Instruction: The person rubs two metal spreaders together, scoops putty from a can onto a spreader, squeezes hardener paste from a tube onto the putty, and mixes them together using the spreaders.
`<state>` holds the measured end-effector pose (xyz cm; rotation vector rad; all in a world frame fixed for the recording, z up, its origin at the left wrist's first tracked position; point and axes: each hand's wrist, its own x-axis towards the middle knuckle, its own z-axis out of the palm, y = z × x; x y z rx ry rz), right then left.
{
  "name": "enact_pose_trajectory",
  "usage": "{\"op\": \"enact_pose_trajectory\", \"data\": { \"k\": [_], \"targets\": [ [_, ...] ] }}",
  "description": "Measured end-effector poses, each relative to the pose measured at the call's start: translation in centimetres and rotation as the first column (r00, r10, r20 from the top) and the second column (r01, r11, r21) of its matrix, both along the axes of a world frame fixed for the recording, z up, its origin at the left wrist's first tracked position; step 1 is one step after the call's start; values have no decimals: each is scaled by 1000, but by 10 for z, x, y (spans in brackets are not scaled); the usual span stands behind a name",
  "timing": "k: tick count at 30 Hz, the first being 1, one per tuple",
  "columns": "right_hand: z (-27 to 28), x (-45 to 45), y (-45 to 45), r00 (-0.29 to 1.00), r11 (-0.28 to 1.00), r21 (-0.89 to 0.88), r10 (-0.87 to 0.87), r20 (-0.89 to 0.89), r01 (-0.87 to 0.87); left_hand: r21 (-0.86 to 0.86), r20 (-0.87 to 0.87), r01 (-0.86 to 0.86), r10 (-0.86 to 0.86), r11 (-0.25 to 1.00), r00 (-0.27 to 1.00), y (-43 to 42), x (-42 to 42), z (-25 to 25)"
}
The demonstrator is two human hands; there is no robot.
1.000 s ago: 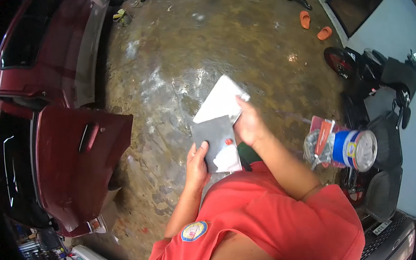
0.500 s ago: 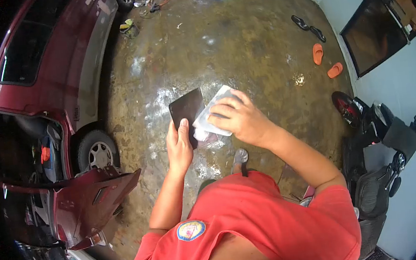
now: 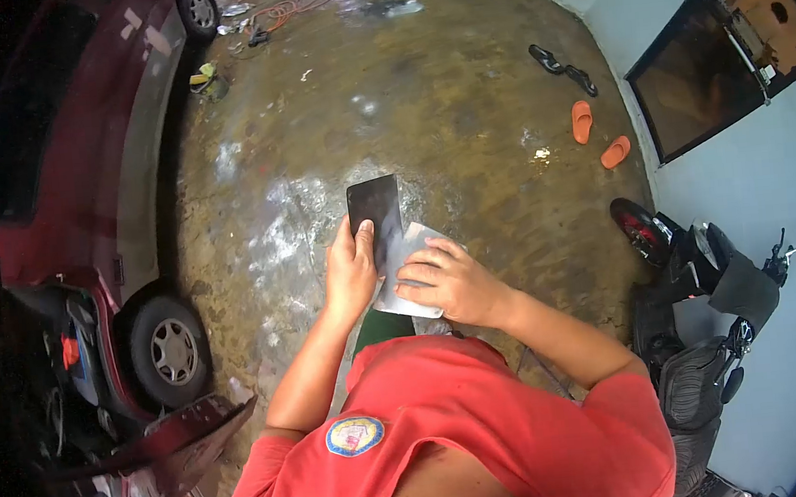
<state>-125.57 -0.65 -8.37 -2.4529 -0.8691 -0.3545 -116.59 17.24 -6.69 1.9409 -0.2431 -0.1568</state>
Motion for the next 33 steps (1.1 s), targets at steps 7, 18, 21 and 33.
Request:
{"op": "enact_pose_trajectory", "data": {
  "k": [7, 18, 21, 33],
  "targets": [
    [-8, 76, -29, 983, 994, -10, -113, -142, 113, -107, 105, -18, 29, 994, 994, -38, 113, 0],
    [58, 246, -23, 974, 929, 305, -224, 11, 210, -739, -595, -439, -190, 510, 781, -51, 249, 16],
    [14, 286, -34, 950, 915, 258, -283, -131, 309, -730, -606, -462, -163, 504, 779, -35, 273, 8],
    [77, 385, -28, 989, 972, -210, -81, 124, 106, -613, -238, -256, 134, 748, 962, 39, 334, 44]
  ]
}}
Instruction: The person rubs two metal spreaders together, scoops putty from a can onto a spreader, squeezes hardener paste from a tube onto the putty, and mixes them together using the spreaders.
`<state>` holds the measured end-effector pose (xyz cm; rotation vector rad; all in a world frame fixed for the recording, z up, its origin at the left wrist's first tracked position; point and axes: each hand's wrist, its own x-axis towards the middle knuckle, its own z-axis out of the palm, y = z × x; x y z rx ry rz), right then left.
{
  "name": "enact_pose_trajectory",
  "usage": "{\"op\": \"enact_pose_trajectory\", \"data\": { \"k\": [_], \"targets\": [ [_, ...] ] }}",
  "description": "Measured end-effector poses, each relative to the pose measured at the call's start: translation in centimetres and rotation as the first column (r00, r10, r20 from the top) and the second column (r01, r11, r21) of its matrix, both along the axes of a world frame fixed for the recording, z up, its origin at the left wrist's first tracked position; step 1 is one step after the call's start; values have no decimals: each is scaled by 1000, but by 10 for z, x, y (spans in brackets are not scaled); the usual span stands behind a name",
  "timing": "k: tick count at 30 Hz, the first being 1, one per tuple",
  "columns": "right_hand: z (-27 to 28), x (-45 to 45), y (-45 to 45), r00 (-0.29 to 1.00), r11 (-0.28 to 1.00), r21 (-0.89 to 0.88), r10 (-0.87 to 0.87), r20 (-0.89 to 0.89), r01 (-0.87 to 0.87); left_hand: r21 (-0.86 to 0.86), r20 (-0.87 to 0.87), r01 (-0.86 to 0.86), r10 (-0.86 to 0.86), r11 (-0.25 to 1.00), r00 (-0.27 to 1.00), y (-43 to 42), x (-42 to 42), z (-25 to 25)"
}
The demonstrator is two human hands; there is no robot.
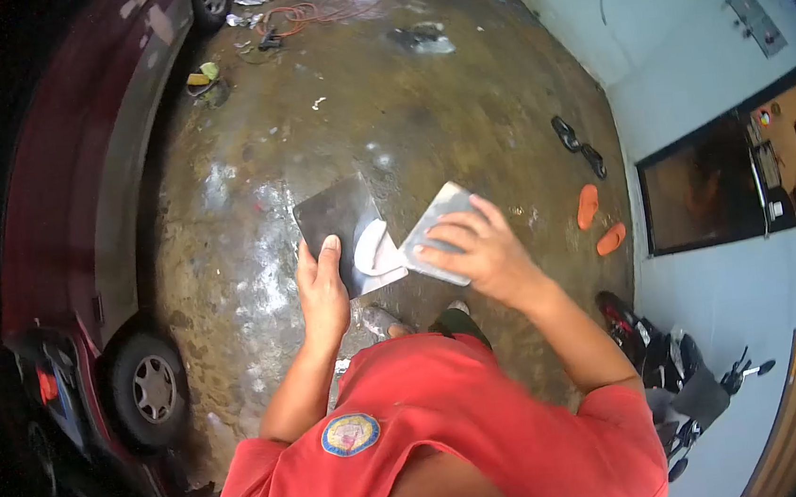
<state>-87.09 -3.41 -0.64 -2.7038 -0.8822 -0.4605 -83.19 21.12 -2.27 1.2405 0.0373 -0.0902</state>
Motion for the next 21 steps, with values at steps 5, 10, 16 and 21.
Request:
{"op": "enact_pose_trajectory", "data": {
  "k": [5, 10, 16, 21],
  "targets": [
    [19, 17, 39, 983, 983, 23, 184, -4, -184, 51, 22, -66, 65, 997, 998, 13, 1, 13],
    [39, 49, 32, 975, 975, -25, 220, 31, -219, 277, 0, 152, -158, 949, 987, 20, -2, 14],
    [15, 36, 51, 913, 909, 125, 406, -41, -398, 483, 135, -129, 72, 866, 988, 10, 1, 22],
    [6, 23, 32, 863, 865, 136, 496, -97, -483, 517, 184, -263, 194, 814, 964, -9, 3, 26]
  ]
}}
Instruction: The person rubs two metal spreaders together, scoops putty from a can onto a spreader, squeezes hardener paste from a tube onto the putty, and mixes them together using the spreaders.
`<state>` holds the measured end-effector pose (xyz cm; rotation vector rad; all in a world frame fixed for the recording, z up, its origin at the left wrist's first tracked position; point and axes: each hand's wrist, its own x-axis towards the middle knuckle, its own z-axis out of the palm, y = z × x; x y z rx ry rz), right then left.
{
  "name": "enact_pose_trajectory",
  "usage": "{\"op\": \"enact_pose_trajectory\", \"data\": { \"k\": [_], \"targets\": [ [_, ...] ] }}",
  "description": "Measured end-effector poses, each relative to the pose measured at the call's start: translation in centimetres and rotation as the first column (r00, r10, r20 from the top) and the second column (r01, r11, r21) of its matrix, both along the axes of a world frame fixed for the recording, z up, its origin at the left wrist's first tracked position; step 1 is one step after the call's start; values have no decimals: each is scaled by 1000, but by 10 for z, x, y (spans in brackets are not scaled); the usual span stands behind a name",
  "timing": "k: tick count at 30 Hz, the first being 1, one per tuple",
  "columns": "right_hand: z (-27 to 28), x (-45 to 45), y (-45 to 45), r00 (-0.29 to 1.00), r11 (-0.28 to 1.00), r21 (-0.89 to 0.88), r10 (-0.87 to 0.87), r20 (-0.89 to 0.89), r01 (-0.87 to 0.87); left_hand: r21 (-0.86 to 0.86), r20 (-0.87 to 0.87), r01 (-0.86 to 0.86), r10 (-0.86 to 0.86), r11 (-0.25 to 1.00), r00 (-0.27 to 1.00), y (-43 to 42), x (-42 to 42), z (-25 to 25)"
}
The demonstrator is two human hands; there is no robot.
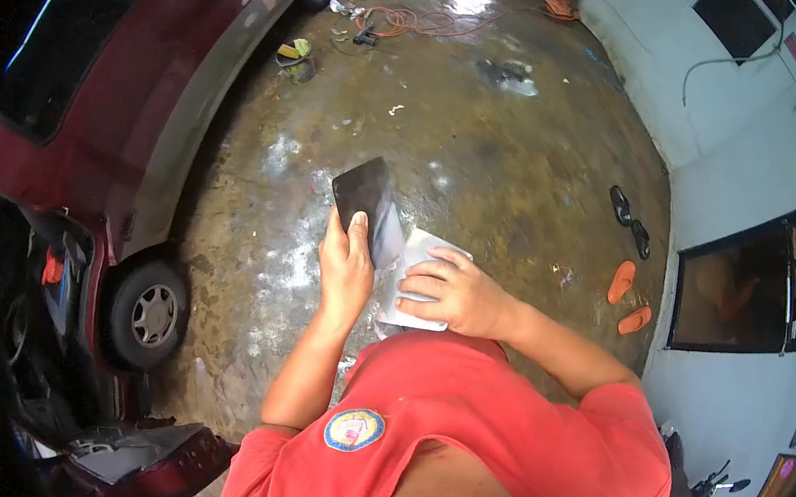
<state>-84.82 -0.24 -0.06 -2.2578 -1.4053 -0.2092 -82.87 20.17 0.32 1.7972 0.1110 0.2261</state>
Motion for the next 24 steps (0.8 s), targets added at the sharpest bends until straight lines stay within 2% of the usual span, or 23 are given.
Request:
{"op": "enact_pose_trajectory", "data": {
  "k": [3, 6, 7, 8, 10, 13, 14, 16, 17, 19, 20, 22, 24],
  "targets": [
    [0, 9, -25, 995, 1000, -12, -5, -96, 4, -5, 7, -67, 67, 998, 998, -7, -2, 23],
    [35, 6, -26, 992, 918, 392, -18, -121, 64, -331, 40, -66, 84, 941, 996, -17, 4, -9],
    [33, 7, -28, 987, 917, 400, 67, -149, -1, -708, -63, -95, 72, 699, 995, -30, 3, -10],
    [31, 7, -27, 985, 919, 393, 79, -153, -13, -790, -131, -151, 78, 594, 988, -39, -4, -4],
    [11, 12, -31, 981, 924, 378, 14, -193, 61, -852, -195, -214, 90, 478, 977, -47, -9, -14],
    [-33, 40, -59, 946, 957, 216, -125, -298, 194, -853, -257, -250, 49, 458, 965, -52, -20, -18],
    [-26, 48, -73, 965, 977, -17, -212, -157, 212, -841, -253, -248, 56, 480, 966, -54, -23, -7],
    [-39, 60, -101, 963, 965, 52, -251, -101, 257, -816, -242, -244, 74, 525, 968, -58, -27, 16],
    [-17, 60, -97, 976, 972, 95, -217, -13, 217, -764, -196, -214, 96, 609, 976, -58, -24, 16],
    [22, 45, -87, 975, 975, 169, -167, 144, 142, -724, -147, -176, 101, 667, 984, -61, -23, 10],
    [22, 39, -83, 994, 989, 133, -72, 86, 60, -699, -103, -141, 96, 701, 990, -62, -17, 8],
    [23, 53, -94, 994, 998, 45, -56, 94, 52, -656, -100, -156, 119, 738, 988, -59, -18, 3],
    [39, 65, -101, 988, 993, 100, -74, 135, 60, -599, -67, -157, 146, 785, 987, -63, -14, 1]
  ]
}}
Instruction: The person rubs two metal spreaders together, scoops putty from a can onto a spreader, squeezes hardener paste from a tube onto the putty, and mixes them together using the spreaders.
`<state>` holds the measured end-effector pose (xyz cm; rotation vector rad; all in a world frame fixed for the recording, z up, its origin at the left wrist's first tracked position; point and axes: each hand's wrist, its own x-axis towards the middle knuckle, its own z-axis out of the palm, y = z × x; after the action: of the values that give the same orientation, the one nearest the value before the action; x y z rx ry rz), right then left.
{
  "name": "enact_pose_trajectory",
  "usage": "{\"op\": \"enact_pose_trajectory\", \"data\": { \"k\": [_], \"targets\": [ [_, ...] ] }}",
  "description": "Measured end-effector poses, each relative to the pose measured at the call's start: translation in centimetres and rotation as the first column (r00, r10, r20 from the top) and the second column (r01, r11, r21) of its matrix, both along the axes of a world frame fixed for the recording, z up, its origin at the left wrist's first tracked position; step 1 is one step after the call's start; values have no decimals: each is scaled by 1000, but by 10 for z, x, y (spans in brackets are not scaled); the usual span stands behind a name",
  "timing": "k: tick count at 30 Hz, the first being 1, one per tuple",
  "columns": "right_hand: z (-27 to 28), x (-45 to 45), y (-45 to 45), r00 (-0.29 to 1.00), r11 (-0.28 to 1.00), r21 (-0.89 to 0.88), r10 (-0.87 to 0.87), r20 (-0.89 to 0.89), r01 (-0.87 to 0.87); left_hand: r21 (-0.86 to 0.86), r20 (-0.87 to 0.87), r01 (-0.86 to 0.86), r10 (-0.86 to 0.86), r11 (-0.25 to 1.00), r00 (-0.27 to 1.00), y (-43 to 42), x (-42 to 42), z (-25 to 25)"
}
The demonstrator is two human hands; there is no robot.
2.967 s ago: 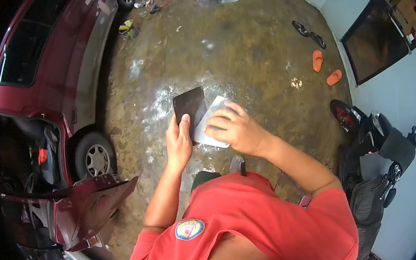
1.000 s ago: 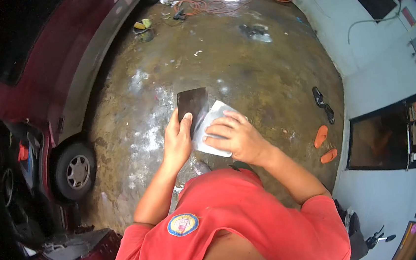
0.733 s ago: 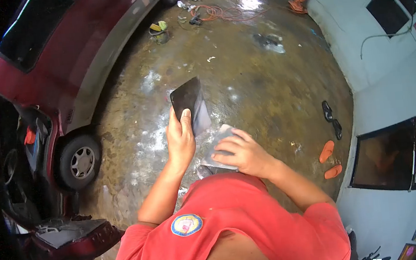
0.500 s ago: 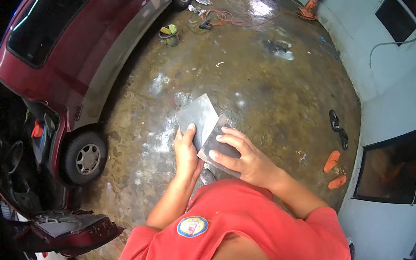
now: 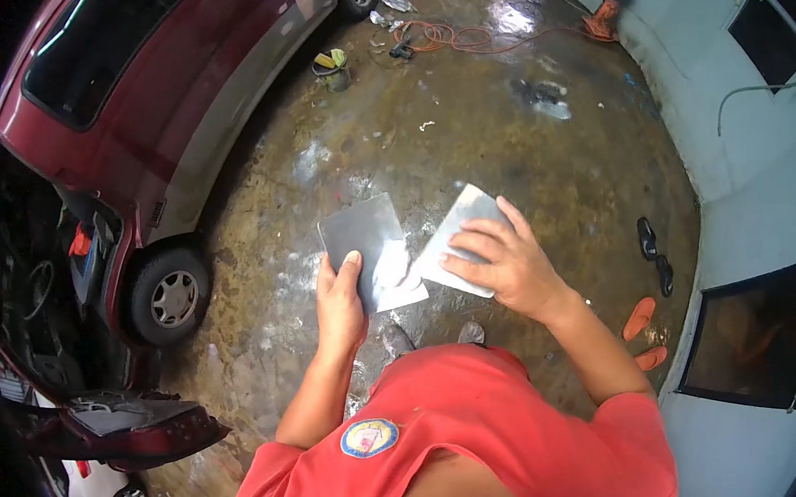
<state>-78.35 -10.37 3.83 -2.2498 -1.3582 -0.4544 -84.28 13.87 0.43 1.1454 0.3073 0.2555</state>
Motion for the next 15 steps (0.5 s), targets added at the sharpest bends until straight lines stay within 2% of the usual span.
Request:
{"op": "enact_pose_trajectory", "data": {
  "k": [1, 3, 4, 5, 6, 8, 10, 12, 15],
  "targets": [
    [4, -2, -2, 1000, 1000, 27, -9, 7, 9, 57, 7, 2, -3, 998, 1000, -4, 0, 2],
    [0, -8, 3, 997, 997, -30, 71, -17, -72, 216, 23, -10, 5, 976, 1000, -12, -2, 24],
    [0, -8, 5, 994, 993, -53, 106, -21, -107, 220, -9, 61, -60, 974, 998, -11, -2, 25],
    [8, 0, -5, 998, 988, -134, 69, -15, -70, 219, -39, 125, -119, 968, 992, -9, 1, 24],
    [16, 6, -5, 999, 994, -109, 33, 24, -30, 217, -73, 190, -179, 958, 981, -7, 2, 22],
    [24, 10, -5, 996, 997, -61, -44, 80, 49, 319, -59, 277, -273, 906, 960, -19, -2, 19],
    [12, 7, 7, 999, 997, -68, 23, 30, -21, 493, 54, 110, -157, 863, 986, -27, 5, 23],
    [-2, -6, 16, 995, 995, 0, 99, 0, -99, 499, 65, 56, -102, 865, 993, -25, 13, 19],
    [-18, -26, 14, 982, 983, 8, 186, -44, -186, 537, 50, -21, -7, 843, 999, -27, 12, 22]
  ]
}}
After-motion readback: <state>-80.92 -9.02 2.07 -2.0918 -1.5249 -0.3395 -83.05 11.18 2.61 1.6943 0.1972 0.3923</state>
